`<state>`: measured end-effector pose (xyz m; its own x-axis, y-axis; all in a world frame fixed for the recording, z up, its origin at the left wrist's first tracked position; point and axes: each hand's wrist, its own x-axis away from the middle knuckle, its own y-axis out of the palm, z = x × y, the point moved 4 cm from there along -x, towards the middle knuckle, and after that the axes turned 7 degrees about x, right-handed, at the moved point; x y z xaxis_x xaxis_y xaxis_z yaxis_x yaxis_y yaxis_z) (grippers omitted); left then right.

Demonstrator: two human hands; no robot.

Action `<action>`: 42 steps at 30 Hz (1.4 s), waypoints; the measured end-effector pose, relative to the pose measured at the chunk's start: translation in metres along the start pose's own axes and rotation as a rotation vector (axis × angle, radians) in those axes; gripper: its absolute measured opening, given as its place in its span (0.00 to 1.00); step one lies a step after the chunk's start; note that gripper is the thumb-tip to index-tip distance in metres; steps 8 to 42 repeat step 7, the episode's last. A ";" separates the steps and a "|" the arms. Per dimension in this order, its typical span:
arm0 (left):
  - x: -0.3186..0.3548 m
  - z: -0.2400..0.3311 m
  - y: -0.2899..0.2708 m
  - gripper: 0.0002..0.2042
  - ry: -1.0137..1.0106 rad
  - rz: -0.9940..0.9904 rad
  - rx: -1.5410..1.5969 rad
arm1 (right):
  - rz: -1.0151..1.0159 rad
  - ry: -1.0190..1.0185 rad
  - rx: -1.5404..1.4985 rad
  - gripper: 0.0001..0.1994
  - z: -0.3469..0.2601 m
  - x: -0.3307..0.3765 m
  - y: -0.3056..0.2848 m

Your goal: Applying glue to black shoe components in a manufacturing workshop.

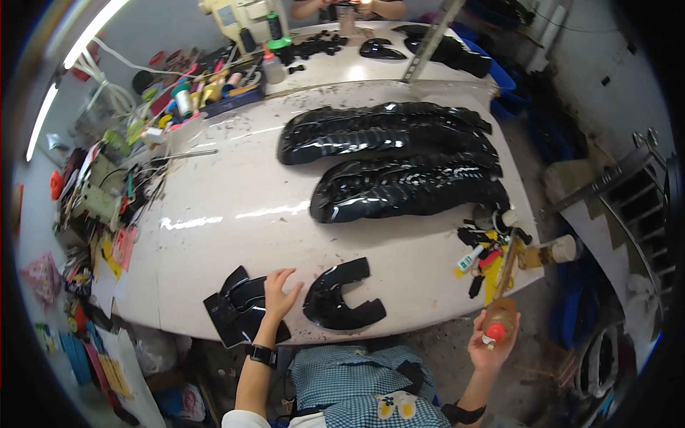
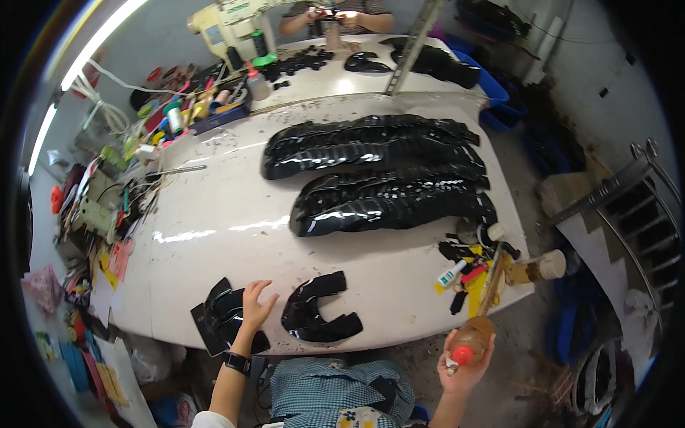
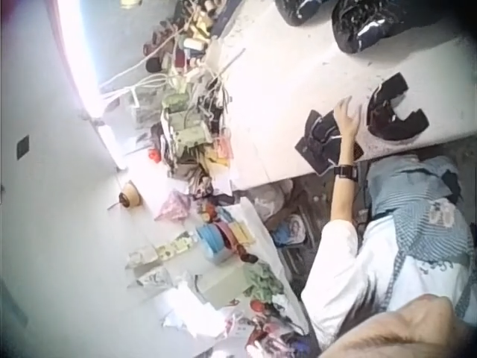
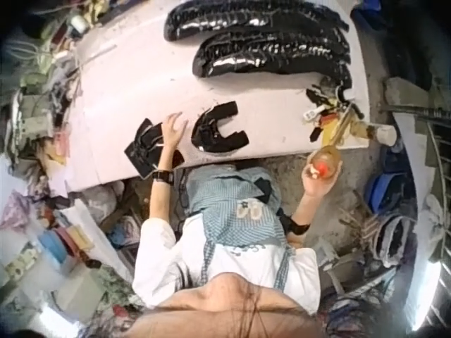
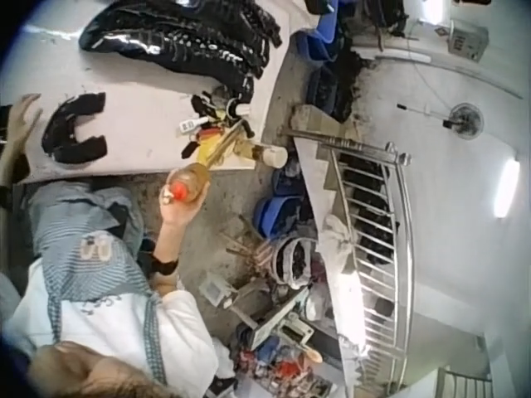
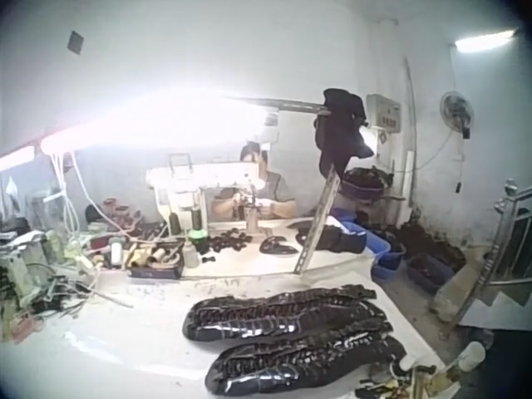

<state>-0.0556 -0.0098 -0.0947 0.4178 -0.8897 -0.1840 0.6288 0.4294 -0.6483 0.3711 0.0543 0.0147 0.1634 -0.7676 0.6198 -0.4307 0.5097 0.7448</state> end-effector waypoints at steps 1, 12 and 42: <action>0.007 -0.011 -0.017 0.17 -0.041 0.068 -0.045 | -0.011 0.027 0.004 0.24 0.002 -0.001 0.003; 0.062 -0.098 -0.090 0.27 -0.266 -0.018 -0.268 | -0.120 0.037 0.095 0.24 0.016 -0.014 0.018; 0.062 -0.098 -0.090 0.27 -0.266 -0.018 -0.268 | -0.120 0.037 0.095 0.24 0.016 -0.014 0.018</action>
